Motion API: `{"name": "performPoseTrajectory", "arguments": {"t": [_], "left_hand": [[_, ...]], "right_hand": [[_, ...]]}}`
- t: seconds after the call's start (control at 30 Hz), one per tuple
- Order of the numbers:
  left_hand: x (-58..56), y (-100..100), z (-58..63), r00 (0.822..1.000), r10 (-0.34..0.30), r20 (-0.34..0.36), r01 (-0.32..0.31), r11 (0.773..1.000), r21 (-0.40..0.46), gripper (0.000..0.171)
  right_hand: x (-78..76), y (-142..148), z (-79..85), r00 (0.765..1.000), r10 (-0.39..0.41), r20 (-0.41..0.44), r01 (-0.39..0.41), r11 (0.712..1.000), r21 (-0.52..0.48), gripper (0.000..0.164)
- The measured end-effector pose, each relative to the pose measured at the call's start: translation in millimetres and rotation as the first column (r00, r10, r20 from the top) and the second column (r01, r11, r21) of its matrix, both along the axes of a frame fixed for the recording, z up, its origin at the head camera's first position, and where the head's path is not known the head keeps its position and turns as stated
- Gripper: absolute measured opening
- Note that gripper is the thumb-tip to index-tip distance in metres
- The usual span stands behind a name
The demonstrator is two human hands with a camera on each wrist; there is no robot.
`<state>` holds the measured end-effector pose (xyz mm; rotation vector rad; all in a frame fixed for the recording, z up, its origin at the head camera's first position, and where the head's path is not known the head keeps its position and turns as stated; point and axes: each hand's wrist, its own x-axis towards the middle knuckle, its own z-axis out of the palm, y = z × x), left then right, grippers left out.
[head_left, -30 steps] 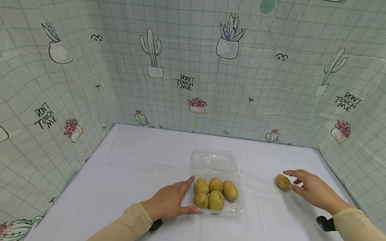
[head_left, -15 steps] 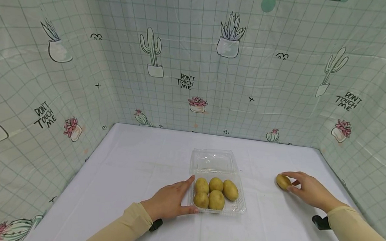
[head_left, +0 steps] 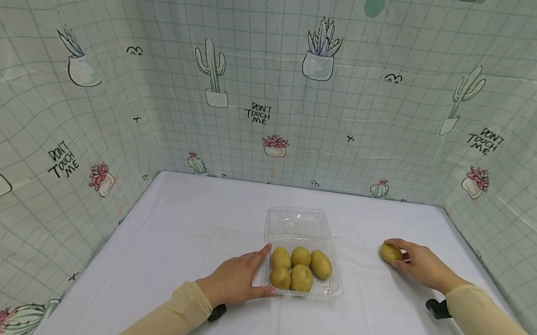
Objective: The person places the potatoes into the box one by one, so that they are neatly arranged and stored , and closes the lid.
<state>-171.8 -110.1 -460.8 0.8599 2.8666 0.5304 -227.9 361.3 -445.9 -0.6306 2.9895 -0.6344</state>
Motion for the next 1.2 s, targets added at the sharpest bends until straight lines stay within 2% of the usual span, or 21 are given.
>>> {"name": "performPoseTrajectory", "arguments": {"t": [0.3,1.2], "left_hand": [[0.9,-0.3,1.5,1.0,0.008,0.009,-0.008,1.0,0.003,0.104],[0.8,0.1,2.1,1.0,-0.006,-0.018,0.006,1.0,0.015,0.102]], "right_hand": [[-0.3,-7.7,-2.1,0.998,-0.004,0.06,0.003,1.0,0.028,0.059],[0.0,-11.0,-9.5,0.999,0.01,-0.039,-0.008,0.999,0.031,0.059]]}}
